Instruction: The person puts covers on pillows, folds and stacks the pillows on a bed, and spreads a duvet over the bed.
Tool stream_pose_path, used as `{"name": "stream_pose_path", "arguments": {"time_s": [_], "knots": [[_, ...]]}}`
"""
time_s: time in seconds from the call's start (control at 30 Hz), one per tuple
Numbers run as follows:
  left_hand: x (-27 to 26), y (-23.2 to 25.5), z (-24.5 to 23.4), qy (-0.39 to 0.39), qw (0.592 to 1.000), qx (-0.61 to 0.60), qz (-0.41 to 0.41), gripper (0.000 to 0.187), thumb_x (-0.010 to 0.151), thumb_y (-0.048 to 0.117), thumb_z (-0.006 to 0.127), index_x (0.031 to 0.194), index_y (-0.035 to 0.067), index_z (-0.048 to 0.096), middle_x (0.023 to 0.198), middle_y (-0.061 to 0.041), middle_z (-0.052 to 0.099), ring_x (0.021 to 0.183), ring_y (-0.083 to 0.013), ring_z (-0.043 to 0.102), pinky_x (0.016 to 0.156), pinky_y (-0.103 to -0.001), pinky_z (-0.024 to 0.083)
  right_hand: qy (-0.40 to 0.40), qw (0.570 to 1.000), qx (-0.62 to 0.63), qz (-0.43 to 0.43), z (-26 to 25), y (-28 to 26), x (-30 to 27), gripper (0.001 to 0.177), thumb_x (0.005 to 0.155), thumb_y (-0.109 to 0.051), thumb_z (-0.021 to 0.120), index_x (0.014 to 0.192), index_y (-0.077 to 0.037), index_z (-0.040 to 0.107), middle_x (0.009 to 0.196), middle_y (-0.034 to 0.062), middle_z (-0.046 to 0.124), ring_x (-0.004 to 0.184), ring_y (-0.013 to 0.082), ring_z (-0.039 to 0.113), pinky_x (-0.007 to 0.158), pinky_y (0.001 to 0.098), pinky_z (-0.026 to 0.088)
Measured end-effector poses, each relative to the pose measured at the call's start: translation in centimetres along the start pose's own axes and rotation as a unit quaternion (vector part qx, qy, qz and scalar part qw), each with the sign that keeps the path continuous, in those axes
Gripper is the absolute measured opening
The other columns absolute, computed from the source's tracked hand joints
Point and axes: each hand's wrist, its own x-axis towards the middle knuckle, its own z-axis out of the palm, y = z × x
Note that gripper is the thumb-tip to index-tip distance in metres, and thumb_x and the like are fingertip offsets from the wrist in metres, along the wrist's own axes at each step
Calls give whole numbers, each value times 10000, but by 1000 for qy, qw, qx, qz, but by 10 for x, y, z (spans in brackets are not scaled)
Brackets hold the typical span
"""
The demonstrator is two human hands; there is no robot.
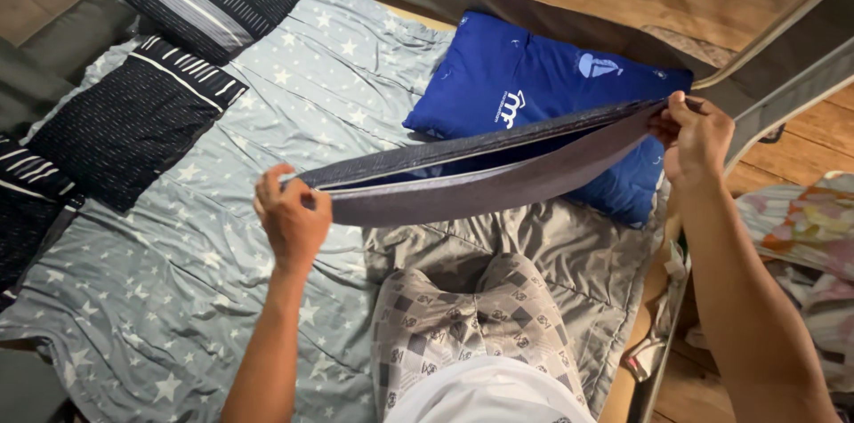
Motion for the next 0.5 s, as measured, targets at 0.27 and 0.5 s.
{"name": "stream_pose_path", "arguments": {"time_s": [0.27, 0.5], "knots": [[18, -41, 12, 16, 999, -15, -32, 90, 829, 55, 669, 806, 25, 587, 1210, -188, 600, 1144, -390, 557, 916, -496, 494, 13, 1000, 5, -8, 4, 21, 30, 178, 1041, -97, 741, 901, -30, 655, 809, 48, 660, 691, 173, 684, 641, 335, 599], [11, -96, 87, 38, 968, -140, -206, 108, 886, 72, 587, 858, -25, 547, 807, -219, 640, 784, -429, 639, 755, -501, 508, -55, 994, -53, -78, 52, 25, 30, 191, 981, -89, 743, 1148, -7, 700, 983, 76, 720, 792, 148, 723, 723, 313, 652]]}}
